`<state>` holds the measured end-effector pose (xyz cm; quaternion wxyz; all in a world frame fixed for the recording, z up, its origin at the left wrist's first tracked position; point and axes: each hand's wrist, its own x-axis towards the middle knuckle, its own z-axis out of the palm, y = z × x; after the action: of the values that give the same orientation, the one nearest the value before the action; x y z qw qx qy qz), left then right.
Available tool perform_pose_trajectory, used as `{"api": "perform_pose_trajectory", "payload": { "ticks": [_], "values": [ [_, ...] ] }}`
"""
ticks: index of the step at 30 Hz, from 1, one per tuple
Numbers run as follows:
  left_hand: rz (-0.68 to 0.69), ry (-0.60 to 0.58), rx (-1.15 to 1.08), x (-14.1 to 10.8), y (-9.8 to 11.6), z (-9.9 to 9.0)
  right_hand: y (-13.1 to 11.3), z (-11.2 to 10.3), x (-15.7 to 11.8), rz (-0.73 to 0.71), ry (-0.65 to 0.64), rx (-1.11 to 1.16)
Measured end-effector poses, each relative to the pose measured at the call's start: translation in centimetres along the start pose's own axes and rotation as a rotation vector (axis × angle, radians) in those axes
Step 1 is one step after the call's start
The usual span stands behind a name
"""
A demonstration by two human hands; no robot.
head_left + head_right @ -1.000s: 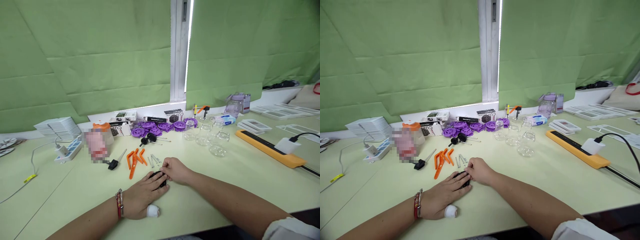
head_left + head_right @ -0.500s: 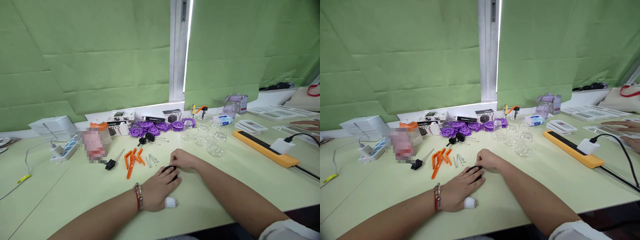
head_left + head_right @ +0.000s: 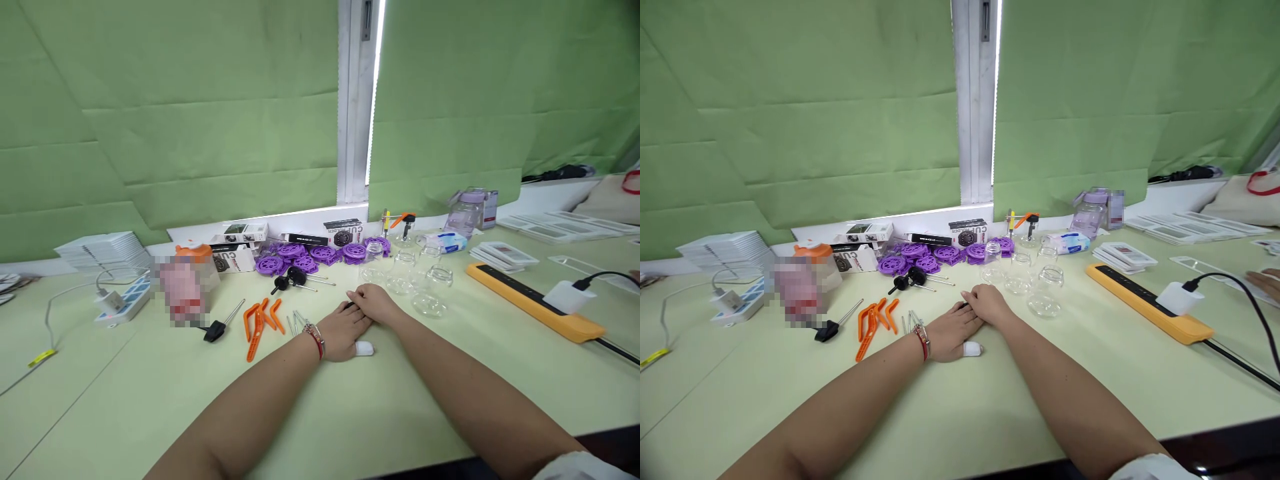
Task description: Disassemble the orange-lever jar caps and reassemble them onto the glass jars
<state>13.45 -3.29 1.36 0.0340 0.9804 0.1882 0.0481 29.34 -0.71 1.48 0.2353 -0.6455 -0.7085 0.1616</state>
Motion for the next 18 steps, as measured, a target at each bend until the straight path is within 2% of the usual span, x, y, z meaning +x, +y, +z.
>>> {"api": "perform_pose_trajectory", "payload": {
  "ticks": [11,18],
  "values": [
    [-0.01,-0.005,0.042,-0.2,-1.7,0.2,-0.5,0.8,0.0,-0.127,0.101,-0.019],
    [0.017,0.0,0.048,-0.2,-1.7,-0.2,-0.1,1.2,0.1,-0.146,0.125,-0.046]
  ]
}}
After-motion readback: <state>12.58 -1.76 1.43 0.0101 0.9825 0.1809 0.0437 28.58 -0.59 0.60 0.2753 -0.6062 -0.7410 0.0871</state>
